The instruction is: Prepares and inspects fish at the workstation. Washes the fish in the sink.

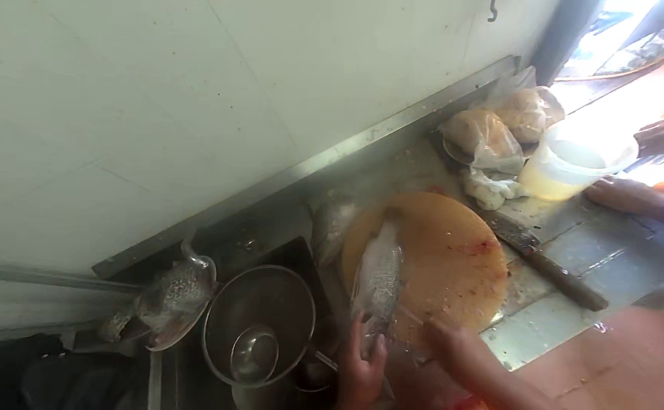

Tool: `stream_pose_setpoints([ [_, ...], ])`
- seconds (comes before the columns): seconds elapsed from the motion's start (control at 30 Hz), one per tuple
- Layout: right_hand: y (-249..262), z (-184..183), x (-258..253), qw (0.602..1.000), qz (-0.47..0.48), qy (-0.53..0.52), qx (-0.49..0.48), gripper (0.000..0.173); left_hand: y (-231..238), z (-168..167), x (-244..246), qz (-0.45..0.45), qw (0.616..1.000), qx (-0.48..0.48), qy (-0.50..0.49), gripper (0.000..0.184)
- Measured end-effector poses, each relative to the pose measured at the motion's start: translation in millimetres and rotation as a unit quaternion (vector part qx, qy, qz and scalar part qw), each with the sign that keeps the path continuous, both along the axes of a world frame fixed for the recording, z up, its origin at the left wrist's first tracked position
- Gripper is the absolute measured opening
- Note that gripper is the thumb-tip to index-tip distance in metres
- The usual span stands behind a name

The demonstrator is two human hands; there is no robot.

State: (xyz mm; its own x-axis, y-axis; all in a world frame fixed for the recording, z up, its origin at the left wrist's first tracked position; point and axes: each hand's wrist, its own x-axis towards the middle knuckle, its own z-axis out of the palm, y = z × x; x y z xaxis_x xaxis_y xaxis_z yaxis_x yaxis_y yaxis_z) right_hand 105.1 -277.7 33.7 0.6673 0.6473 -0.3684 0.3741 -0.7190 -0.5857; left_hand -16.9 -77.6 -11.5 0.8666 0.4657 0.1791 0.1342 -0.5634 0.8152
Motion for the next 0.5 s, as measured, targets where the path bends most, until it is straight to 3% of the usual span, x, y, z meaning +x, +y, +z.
stream_pose_setpoints([
  [0.1, 1.9, 1.8, 13.9, 1.0, -0.028, 0.004, -0.013, 0.038, -7.1, -4.5, -18.9, -0.078, 0.991, 0.106, -0.003, 0.059],
  [0.27, -14.7, -9.3, 3.4, 0.981, -0.136, 0.009, 0.141, 0.04, 8.5, 30.3, -1.7, -0.281, 0.959, 0.018, 0.036, 0.049],
  [0.4, -50.1, -24.6, -3.7, 0.969, -0.19, -0.004, 0.155, 0.039, 29.1, 43.3, 43.7, -0.322, 0.906, 0.273, 0.045, 0.05],
  [0.5, -69.8, -24.9, -16.0, 0.965, -0.207, 0.005, 0.16, 0.038, 54.9, 43.6, 72.8, -0.376, 0.857, 0.343, 0.073, 0.049],
])
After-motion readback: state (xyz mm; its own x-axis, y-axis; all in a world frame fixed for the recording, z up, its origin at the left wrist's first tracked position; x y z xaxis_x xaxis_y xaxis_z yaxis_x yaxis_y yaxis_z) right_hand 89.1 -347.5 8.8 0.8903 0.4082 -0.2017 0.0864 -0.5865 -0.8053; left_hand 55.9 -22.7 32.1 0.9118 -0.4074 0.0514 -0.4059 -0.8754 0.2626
